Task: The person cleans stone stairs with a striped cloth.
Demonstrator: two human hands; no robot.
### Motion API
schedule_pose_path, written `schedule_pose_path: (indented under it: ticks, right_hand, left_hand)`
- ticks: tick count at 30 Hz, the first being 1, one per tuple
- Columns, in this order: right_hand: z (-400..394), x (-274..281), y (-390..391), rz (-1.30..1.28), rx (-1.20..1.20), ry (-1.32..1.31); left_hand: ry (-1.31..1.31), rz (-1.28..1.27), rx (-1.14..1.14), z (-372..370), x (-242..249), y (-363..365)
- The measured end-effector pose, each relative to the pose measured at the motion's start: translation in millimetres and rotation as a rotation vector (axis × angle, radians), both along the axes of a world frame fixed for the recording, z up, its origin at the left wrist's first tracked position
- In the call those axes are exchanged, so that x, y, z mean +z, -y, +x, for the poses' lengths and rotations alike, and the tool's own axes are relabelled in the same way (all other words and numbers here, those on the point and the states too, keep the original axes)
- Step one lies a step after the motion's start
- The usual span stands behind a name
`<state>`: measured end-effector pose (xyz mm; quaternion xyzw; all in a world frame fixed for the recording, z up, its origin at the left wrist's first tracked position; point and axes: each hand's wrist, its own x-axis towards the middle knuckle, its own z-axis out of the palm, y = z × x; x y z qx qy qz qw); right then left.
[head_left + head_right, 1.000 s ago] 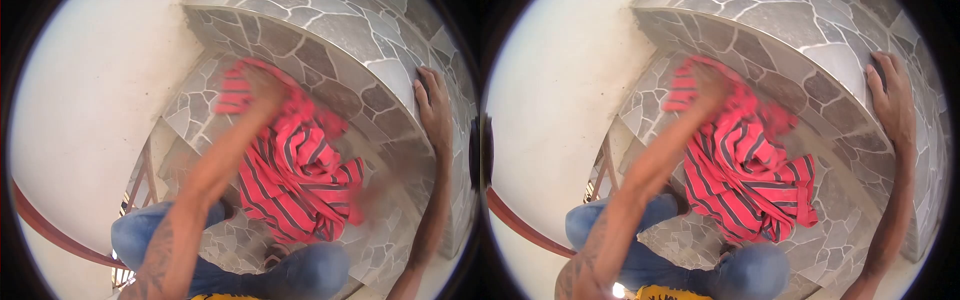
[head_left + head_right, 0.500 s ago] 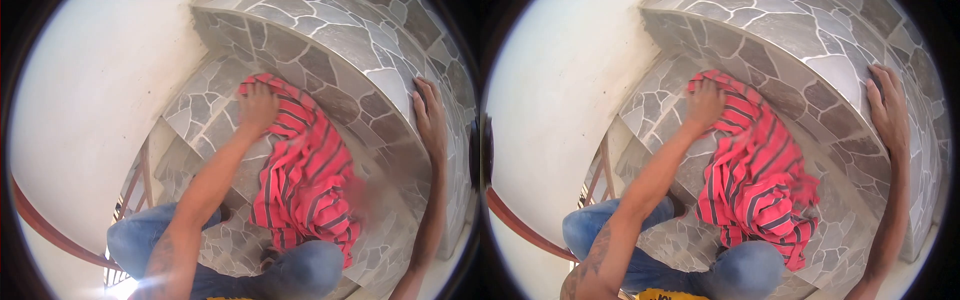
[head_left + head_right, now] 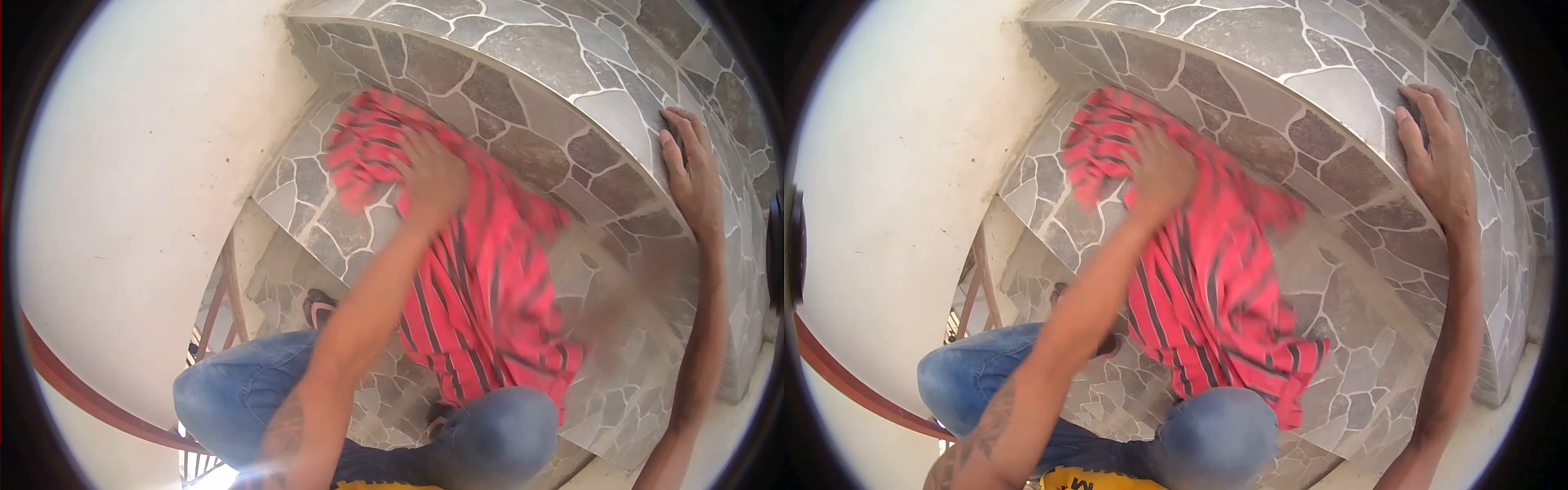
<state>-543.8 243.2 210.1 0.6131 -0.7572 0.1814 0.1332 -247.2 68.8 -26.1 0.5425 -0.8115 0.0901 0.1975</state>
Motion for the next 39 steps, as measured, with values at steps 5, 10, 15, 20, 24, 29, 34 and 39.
schedule_pose_path:
  ticks: [5,10,15,20,24,29,34,39]
  right_hand:
    - [14.0,3.5,3.5,-0.010,-0.028,-0.025]
    - [9.4,-4.0,14.3,-0.034,-0.047,-0.062]
    - [9.2,0.4,12.3,-0.043,0.026,-0.119]
    - [7.7,-0.1,4.3,0.011,0.006,-0.040]
    - [4.3,-1.1,4.6,0.004,0.012,-0.069]
    - [6.6,-3.4,5.7,-0.027,0.006,-0.063]
    - [20.6,-1.3,11.6,-0.027,-0.034,-0.035]
    - [16.1,1.5,11.7,-0.004,-0.009,-0.102]
  left_hand:
    - [0.141,0.130,0.235,72.7,3.2,166.8]
    - [0.147,-0.153,0.032,43.3,-46.7,138.4]
    - [0.226,0.201,-0.167,-65.0,33.3,-90.8]
    - [0.117,0.276,-0.230,-30.7,32.5,-81.8]
    - [0.013,0.283,-0.020,23.8,28.5,46.5]
    - [0.070,0.326,0.132,73.3,25.4,161.4]
    - [0.057,0.074,-0.049,38.9,-22.6,122.7]
    - [0.083,0.029,-0.321,-42.3,16.4,-70.4]
